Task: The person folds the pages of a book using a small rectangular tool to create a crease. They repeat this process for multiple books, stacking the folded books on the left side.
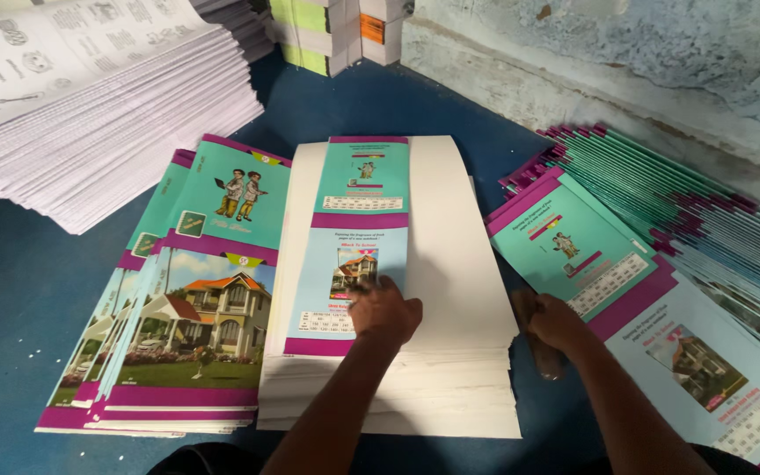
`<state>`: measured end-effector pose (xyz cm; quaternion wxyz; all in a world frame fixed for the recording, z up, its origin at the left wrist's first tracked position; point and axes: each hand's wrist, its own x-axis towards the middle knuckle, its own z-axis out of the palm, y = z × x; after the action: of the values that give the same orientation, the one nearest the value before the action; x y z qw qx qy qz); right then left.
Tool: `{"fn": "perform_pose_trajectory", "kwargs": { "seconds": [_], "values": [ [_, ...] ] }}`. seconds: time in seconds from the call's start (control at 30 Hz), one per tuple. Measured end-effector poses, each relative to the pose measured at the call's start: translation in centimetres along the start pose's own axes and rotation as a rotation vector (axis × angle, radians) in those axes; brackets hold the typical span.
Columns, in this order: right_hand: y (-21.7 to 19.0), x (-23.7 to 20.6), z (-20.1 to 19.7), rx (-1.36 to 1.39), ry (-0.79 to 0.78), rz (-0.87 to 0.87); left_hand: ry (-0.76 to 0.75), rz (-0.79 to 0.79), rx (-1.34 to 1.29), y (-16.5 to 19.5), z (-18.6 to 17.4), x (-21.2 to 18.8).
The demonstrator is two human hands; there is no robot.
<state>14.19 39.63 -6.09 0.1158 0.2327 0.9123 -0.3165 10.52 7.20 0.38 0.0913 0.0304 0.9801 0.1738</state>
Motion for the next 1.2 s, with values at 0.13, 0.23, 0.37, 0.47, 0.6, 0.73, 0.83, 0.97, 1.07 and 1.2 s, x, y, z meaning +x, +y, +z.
{"fn": "perform_pose_trajectory", "kwargs": {
  "seconds": [0.13,0.23,0.37,0.47,0.6,0.73,0.83,0.97,1.07,1.2],
  "values": [
    [0.9,0.3,1.0,-0.18,0.022,-0.046,0.173,0.134,0.004,-1.9,0.7,-0.1],
    [0.3,-0.2,1.4,-0.31,0.027,0.009,0.133,0.236,0.186,-3.5,0.2,0.0],
    [-0.6,-1.0,1.5,-0.335,0.145,-0.062,0.173,0.229,0.205,-5.8,-2.0,-0.4],
    [-1.1,-0.9,1.9,-0.235,0.27,-0.201,0.209,0.241,0.232,-7.2,-4.3,-0.9],
    [-2.5,-0.8,3.1,-0.067,0.24,-0.256,0.174,0.216,0.267,-9.3,-8.5,-1.3],
    [-2.8,-1.1,3.6,-0.119,0.175,-0.217,0.21,0.244,0.404,-11.4,-12.2,-2.4],
    [-2.4,-0.9,4.0,-0.016,0.236,-0.377,0.271,0.127,0.152,-13.0,-14.3,-3.0],
    [-2.0,-0.4,4.4,0.001,0.163,-0.307,0.287,0.168,0.303,-15.9,-16.6,-3.7],
    [-2.1,-0.5,4.5,-0.026,0.156,-0.282,0.275,-0.021,0.128,-18.0,-17.8,-3.7],
    [-2.6,-0.9,4.4,0.004,0.155,-0.31,0.321,-0.103,-0.008,-21.4,-18.7,-4.3]
  ]
}}
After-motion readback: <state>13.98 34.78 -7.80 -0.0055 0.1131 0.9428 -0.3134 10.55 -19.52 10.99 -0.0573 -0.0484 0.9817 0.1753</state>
